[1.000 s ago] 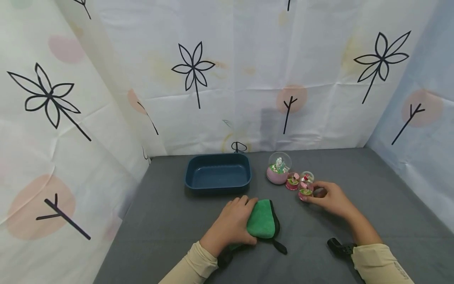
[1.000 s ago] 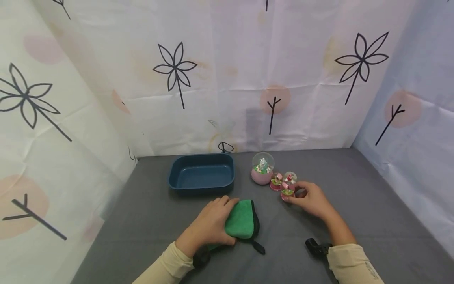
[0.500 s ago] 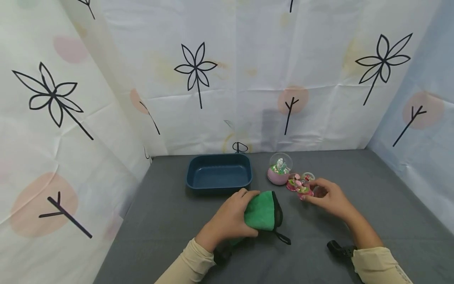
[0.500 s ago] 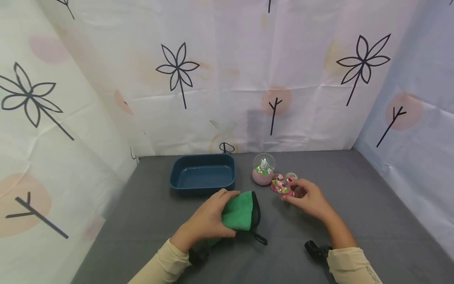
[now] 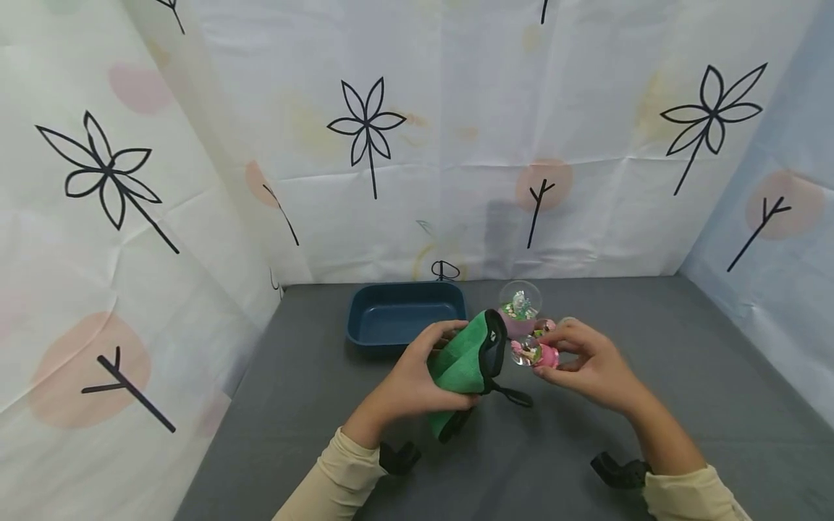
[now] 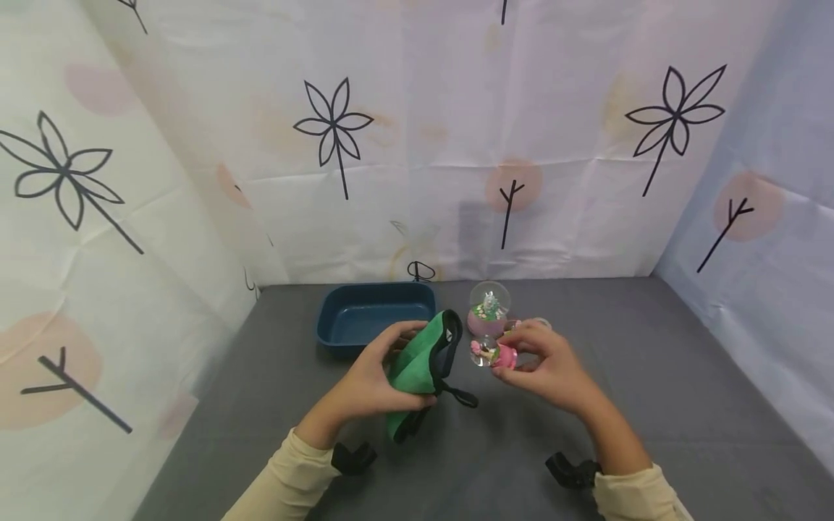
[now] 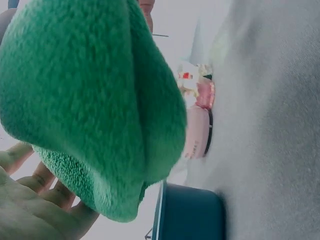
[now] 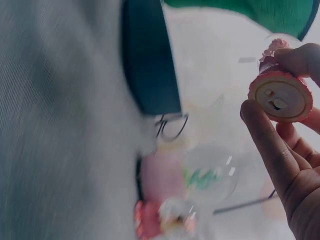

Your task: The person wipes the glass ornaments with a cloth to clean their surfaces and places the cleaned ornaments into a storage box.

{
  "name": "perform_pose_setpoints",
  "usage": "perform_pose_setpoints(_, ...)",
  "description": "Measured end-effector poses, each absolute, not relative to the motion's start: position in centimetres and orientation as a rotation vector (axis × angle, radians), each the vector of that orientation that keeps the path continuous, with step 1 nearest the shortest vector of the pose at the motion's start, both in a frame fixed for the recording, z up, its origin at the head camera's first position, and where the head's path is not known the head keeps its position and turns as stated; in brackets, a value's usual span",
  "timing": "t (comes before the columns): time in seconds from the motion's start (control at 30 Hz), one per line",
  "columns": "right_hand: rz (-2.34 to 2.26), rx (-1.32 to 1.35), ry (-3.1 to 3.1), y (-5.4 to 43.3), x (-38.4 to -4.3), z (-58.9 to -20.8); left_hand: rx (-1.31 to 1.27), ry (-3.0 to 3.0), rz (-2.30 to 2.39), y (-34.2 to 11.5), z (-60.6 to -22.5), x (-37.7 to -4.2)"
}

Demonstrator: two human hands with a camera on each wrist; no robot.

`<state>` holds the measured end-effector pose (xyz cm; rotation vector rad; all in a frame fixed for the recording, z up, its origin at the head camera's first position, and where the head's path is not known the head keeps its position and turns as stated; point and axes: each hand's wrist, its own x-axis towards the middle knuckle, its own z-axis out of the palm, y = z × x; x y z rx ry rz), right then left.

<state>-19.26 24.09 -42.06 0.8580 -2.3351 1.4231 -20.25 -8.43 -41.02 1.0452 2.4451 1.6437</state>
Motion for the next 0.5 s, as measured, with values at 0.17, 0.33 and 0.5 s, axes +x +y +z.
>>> perform_pose_setpoints(0.17,1.443,0.932,-2.313,22.2,-18.3,-40.6,1.027,2.371,1.71,-8.4,-40.3,-19.9)
perform_pose_setpoints(0.33,1.479,1.053,-2.246,20.7,-18.1,-39.9,1.044,2.309,1.756,-8.4,-40.0,-19.7)
perform_pose_setpoints(0.5,1.499,1.121,-2.199,19.6,-18.4,-39.5,1.069,2.246,1.804,-8.7,-40.0,-19.6)
